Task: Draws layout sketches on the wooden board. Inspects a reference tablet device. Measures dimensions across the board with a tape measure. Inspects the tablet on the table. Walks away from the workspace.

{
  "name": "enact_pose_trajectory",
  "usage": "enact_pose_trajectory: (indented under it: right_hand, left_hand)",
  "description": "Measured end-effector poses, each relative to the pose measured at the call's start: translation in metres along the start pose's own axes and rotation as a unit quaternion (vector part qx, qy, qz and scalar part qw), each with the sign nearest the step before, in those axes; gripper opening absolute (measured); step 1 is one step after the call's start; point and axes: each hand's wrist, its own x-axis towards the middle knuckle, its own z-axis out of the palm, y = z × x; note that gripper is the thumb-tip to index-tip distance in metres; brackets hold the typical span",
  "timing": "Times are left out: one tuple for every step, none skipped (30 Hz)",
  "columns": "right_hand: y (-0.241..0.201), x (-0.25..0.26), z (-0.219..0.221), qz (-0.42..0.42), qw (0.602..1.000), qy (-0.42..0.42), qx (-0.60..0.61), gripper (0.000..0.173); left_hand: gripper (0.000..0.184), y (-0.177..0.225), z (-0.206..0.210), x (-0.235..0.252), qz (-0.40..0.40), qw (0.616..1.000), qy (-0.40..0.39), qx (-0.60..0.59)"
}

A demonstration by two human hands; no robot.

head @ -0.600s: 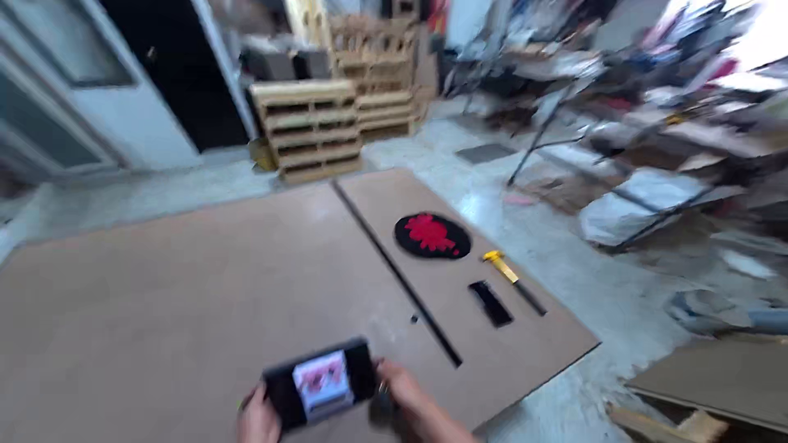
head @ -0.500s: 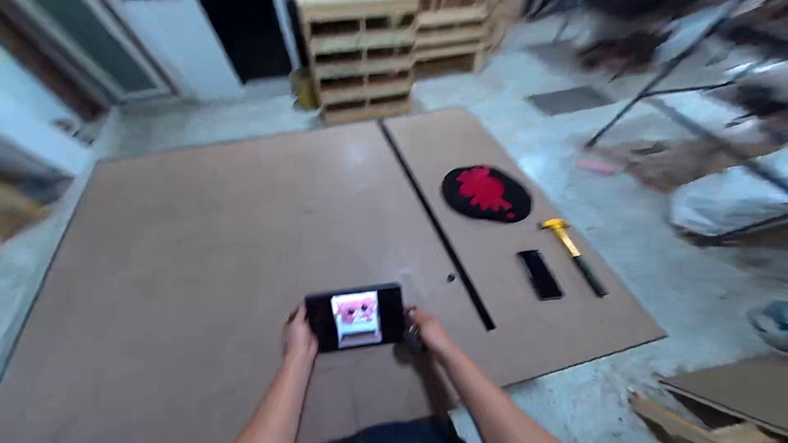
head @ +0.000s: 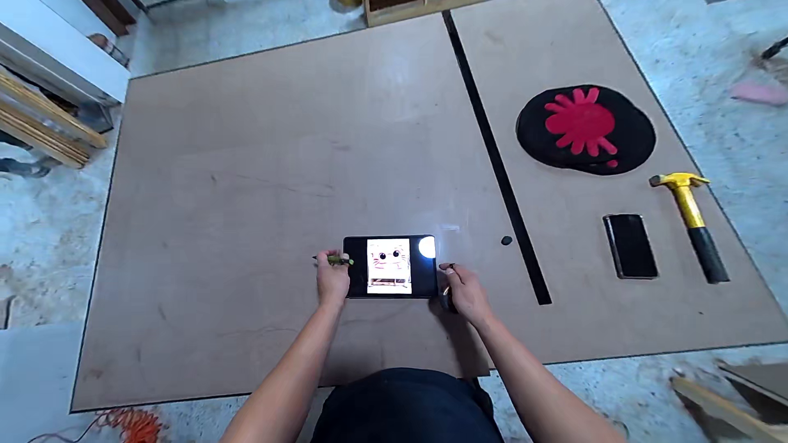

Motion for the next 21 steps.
enact_pose_trajectory:
  right_hand:
    - [-0.005,-0.01,0.001,-0.03,0.999,-0.031,-0.034,0.038]
    - [-0.009,-0.02,0.003,-0.062,0.993,-0.082,-0.058,0.037]
    - [-0.013,-0.028,0.007,-0.092,0.983,-0.137,-0.079,0.036]
    - [-0.015,-0.035,0.012,-0.121,0.97,-0.185,-0.1,0.036]
    - [-0.018,-0.04,0.018,-0.145,0.956,-0.221,-0.125,0.036]
    - [-0.021,-0.043,0.024,-0.165,0.942,-0.25,-0.15,0.037]
    - [-0.023,-0.045,0.028,-0.176,0.929,-0.277,-0.17,0.037]
    - [-0.024,-0.047,0.033,-0.184,0.919,-0.299,-0.181,0.036]
    - [-0.025,-0.048,0.036,-0.19,0.911,-0.316,-0.187,0.036]
    - [-0.025,-0.047,0.038,-0.193,0.904,-0.331,-0.19,0.035]
    - [-0.024,-0.046,0.039,-0.199,0.898,-0.341,-0.192,0.035]
    - [-0.023,-0.046,0.039,-0.206,0.894,-0.348,-0.191,0.035]
    - [-0.022,-0.045,0.038,-0.21,0.892,-0.354,-0.189,0.036]
    - [-0.021,-0.045,0.037,-0.216,0.891,-0.354,-0.185,0.036]
    - [-0.019,-0.045,0.035,-0.219,0.893,-0.348,-0.181,0.034]
    - [-0.017,-0.044,0.032,-0.222,0.899,-0.334,-0.174,0.031]
    - [-0.014,-0.041,0.028,-0.223,0.91,-0.311,-0.162,0.026]
    - [-0.01,-0.037,0.022,-0.226,0.923,-0.275,-0.145,0.02]
    - [-0.003,-0.031,0.015,-0.233,0.935,-0.234,-0.13,0.016]
    - [0.006,-0.023,0.008,-0.243,0.944,-0.192,-0.117,0.015]
    - [0.016,-0.013,0.001,-0.252,0.95,-0.151,-0.106,0.014]
  left_hand:
    - [0.034,0.001,-0.004,-0.013,0.017,0.999,-0.031,0.028]
    - [0.031,0.001,-0.008,-0.029,0.037,0.995,-0.081,0.052]
    - [0.03,-0.001,-0.009,-0.045,0.056,0.985,-0.148,0.071]
    - [0.031,-0.003,-0.009,-0.059,0.07,0.969,-0.22,0.083]
    - [0.032,-0.008,-0.007,-0.07,0.079,0.951,-0.284,0.089]
    - [0.032,-0.012,-0.004,-0.078,0.088,0.933,-0.333,0.1]
    - [0.032,-0.016,-0.001,-0.084,0.099,0.919,-0.364,0.115]
    - [0.031,-0.018,0.001,-0.089,0.112,0.909,-0.381,0.129]
    - [0.028,-0.02,0.002,-0.093,0.129,0.902,-0.387,0.141]
    - [0.025,-0.022,0.002,-0.095,0.147,0.897,-0.388,0.152]
    - [0.022,-0.023,0.002,-0.095,0.157,0.893,-0.39,0.161]
    - [0.021,-0.022,0.001,-0.093,0.158,0.888,-0.398,0.17]
    - [0.019,-0.021,0.0,-0.091,0.154,0.88,-0.41,0.183]
    - [0.017,-0.02,0.0,-0.088,0.155,0.87,-0.423,0.2]
    - [0.015,-0.019,-0.001,-0.086,0.159,0.862,-0.43,0.217]
    - [0.014,-0.018,-0.001,-0.083,0.174,0.856,-0.427,0.234]
    - [0.014,-0.016,-0.002,-0.078,0.195,0.854,-0.414,0.248]
    - [0.015,-0.015,-0.003,-0.07,0.212,0.858,-0.393,0.254]
    - [0.016,-0.014,-0.003,-0.061,0.215,0.868,-0.368,0.253]
    - [0.017,-0.013,-0.004,-0.049,0.212,0.882,-0.341,0.248]
    - [0.018,-0.011,-0.004,-0.039,0.206,0.894,-0.315,0.244]
